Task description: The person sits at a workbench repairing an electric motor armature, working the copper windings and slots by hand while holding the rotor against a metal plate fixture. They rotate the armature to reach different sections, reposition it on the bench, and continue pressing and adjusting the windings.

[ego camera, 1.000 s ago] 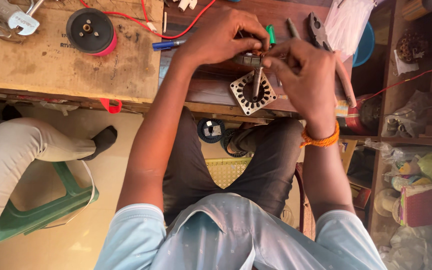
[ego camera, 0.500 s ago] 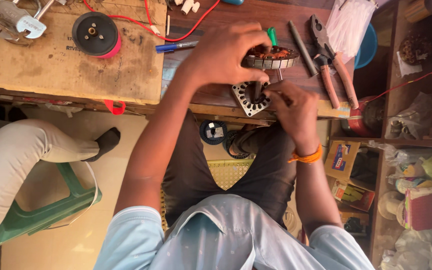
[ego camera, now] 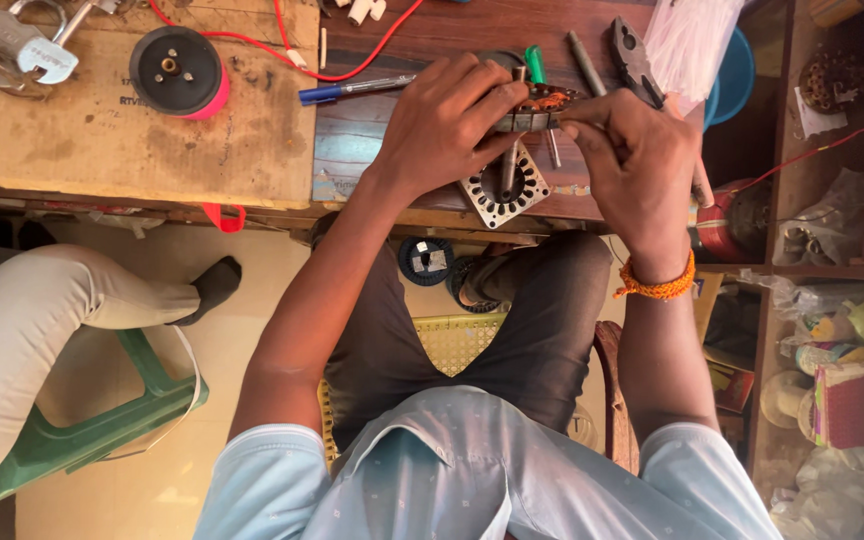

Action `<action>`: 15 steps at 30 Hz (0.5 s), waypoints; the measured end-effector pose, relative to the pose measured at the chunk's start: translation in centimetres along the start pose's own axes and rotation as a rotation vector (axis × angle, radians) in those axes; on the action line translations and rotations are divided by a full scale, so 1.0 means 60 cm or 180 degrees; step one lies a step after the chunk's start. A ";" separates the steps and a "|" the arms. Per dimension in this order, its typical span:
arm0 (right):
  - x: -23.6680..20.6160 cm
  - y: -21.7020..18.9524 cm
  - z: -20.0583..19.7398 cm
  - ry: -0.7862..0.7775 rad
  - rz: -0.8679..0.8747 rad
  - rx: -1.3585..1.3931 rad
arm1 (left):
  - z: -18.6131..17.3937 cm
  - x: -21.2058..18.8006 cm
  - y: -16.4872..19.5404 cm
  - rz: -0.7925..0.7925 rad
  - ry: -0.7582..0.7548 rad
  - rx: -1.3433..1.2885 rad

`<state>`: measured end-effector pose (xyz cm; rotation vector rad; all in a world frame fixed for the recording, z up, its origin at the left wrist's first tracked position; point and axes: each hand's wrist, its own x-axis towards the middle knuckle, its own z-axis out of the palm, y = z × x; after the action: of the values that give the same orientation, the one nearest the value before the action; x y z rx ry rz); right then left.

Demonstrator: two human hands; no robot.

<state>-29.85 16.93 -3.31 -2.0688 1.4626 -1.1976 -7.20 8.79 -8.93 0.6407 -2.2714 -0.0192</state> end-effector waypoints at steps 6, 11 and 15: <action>0.015 0.002 0.011 -0.0021 0.0151 0.0017 | -0.005 0.003 0.001 -0.0022 0.0047 -0.0056; 0.021 -0.002 0.009 -0.0079 0.0278 0.0018 | -0.003 0.005 0.004 -0.0081 0.0025 -0.0007; 0.017 -0.012 0.007 -0.0213 0.0478 -0.0021 | -0.002 0.002 0.007 -0.0152 0.0061 -0.0068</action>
<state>-28.95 16.21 -2.62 -1.9451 1.5616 -1.0570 -7.38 9.10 -8.66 0.6808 -2.2344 -0.0600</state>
